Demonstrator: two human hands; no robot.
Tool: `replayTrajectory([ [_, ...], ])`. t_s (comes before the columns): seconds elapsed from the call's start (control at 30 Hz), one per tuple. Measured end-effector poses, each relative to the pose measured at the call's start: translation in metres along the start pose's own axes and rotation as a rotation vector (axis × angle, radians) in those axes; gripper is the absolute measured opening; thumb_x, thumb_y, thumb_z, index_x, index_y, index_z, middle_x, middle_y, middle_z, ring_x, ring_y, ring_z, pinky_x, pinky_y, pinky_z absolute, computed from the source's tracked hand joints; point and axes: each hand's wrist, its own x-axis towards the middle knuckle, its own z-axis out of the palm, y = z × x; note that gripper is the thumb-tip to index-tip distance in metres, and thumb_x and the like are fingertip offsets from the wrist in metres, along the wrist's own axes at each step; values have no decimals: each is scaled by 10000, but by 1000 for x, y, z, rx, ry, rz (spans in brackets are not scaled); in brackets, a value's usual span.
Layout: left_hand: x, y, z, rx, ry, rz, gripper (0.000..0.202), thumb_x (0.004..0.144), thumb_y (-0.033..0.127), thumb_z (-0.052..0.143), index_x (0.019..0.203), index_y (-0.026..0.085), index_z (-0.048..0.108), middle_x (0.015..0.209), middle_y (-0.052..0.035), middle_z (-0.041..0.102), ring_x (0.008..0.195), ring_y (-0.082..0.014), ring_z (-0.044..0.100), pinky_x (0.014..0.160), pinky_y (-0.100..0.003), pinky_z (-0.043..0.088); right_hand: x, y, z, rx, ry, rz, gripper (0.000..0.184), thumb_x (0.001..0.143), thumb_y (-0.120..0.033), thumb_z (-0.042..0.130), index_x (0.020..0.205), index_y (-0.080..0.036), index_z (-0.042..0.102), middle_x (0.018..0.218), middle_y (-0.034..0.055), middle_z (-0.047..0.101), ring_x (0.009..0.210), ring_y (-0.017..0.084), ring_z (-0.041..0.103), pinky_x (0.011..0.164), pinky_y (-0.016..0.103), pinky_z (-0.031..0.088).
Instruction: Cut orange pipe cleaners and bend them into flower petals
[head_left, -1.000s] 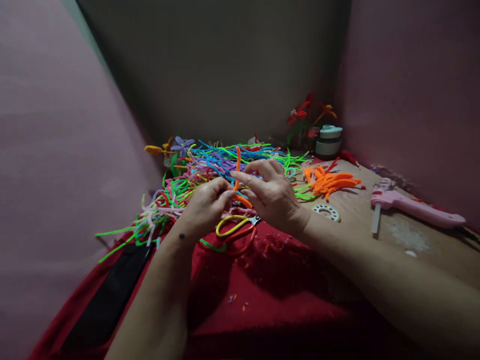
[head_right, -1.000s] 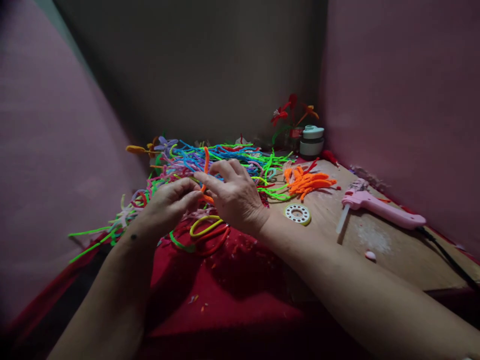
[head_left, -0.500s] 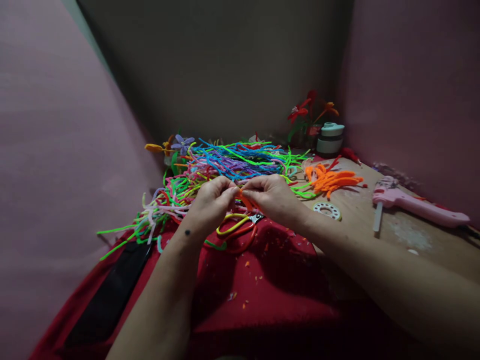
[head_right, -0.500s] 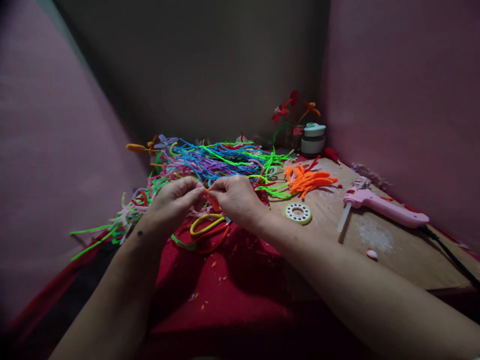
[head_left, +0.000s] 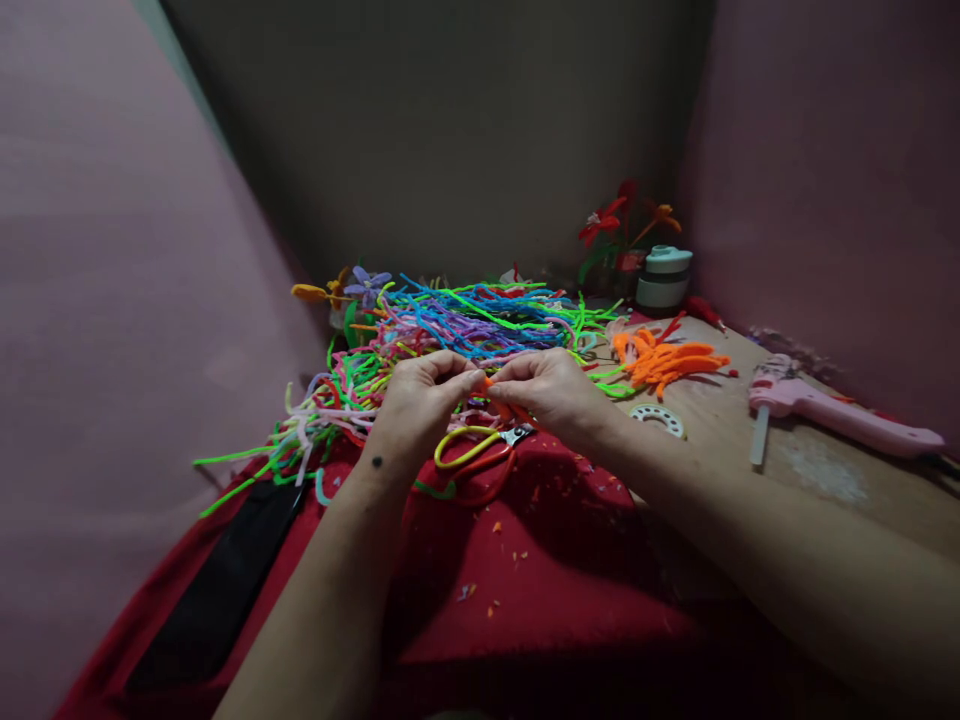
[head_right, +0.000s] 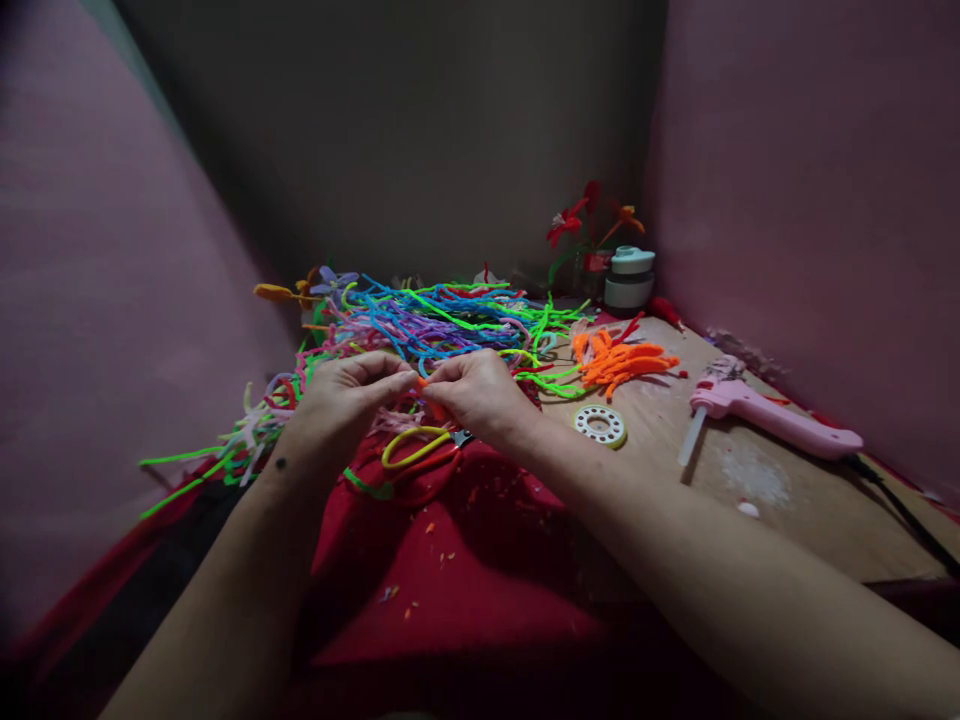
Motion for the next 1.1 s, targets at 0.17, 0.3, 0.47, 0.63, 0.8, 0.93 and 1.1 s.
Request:
replayTrajectory([
  [0.17,-1,-1,-1,-41,-63,-43,194,722,312,590,634,156,515,489,71,420,429,-50,346,434,-181,299,-1,1,2,-12,30,-27,183,652,-160,572,473,-126,568,474,-18,518,445,61,428,465,205,345],
  [0.3,-2,0,4,-17,-19,-35,137,727,270,567,666,164,505,517,63,459,437,-61,385,440,-183,328,0,4,4,148,12,32,150,652,-186,594,518,-132,553,485,-16,526,440,66,438,460,207,362],
  [0.47,1,-7,8,147,92,82,101,753,254,517,690,177,498,566,39,496,497,-91,447,482,-201,368,0,7,7,335,-44,108,145,644,-206,617,534,-130,561,479,-18,526,437,73,464,472,214,391],
  [0.63,3,-12,7,306,185,260,95,787,242,486,717,181,502,648,20,516,571,-94,463,530,-203,368,1,9,9,486,-137,218,94,625,-184,660,585,-109,619,524,6,586,530,112,571,568,246,473],
  [0.8,0,-6,7,-150,27,15,137,767,317,557,774,182,531,568,46,492,454,-76,435,440,-200,355,1,6,7,503,-146,268,103,632,-159,691,591,-92,624,555,39,624,539,124,606,535,233,498],
  [0.93,0,-5,6,-478,-198,-152,209,725,354,630,697,155,574,481,52,473,388,-66,439,398,-193,357,1,4,5,478,-158,264,128,657,-161,688,585,-82,618,551,51,631,457,104,571,483,226,486],
  [1.1,0,-8,16,-363,64,-120,186,685,319,646,626,148,606,498,31,546,404,-88,482,409,-211,378,0,7,11,383,-134,208,216,689,-184,658,512,-95,569,460,2,572,364,57,489,406,172,428],
])
